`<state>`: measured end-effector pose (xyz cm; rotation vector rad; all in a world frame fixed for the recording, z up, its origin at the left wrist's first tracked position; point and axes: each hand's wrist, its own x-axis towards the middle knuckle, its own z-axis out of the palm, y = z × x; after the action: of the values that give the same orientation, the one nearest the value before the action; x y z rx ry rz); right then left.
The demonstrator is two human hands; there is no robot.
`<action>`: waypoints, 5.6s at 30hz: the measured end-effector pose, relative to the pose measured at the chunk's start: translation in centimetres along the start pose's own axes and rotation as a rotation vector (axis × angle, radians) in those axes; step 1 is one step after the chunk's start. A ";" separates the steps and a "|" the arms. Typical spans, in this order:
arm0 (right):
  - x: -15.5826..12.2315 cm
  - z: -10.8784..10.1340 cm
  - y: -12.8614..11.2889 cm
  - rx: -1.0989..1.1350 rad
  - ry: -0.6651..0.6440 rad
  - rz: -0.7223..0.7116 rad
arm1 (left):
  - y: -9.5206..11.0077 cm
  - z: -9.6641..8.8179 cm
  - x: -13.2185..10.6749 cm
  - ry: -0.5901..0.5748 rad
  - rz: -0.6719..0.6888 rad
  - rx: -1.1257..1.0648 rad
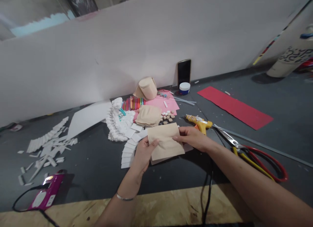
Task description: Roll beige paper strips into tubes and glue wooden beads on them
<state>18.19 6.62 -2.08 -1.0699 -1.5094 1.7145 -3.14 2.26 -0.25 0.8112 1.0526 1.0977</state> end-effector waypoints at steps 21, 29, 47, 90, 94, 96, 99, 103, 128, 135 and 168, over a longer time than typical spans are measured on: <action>0.2 -0.1 0.7 0.081 0.002 0.000 | 0.1 -0.9 0.6 -0.032 -0.059 -0.044; 0.0 0.3 0.1 0.126 0.027 -0.013 | -0.1 -1.2 0.9 -0.005 -0.116 -0.105; 0.2 -0.4 0.9 0.048 0.120 0.037 | 0.1 -1.3 0.6 0.016 -0.111 0.073; -0.5 0.6 -0.2 -0.266 0.083 -0.007 | -1.4 -1.5 0.7 -0.048 0.185 0.420; -0.5 1.0 -0.6 -0.295 0.071 -0.060 | -1.2 -1.5 0.6 -0.005 0.211 0.306; -0.5 1.1 -0.5 -0.286 0.101 -0.089 | -1.0 -1.4 0.5 -0.002 0.182 0.224; -0.4 1.2 -0.2 -0.273 0.129 -0.120 | -0.7 -1.1 0.4 -0.021 0.136 0.189; -0.7 1.2 -0.2 -0.296 0.117 -0.129 | -0.8 -0.7 0.3 0.025 0.087 0.197; -0.6 4.1 -0.8 -0.093 0.295 -0.141 | -1.7 1.0 -0.1 0.080 0.054 0.170; -0.5 3.8 -1.1 -0.038 0.214 -0.113 | -1.0 1.2 -0.4 0.020 -0.009 0.291; -18.8 -7.9 2.6 -1.403 0.585 0.270 | -0.8 0.1 0.4 -0.147 -0.157 -0.029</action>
<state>34.44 -6.03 -1.53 -2.2251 -2.1188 0.1010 -2.77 2.44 -1.08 0.7612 0.9577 0.9049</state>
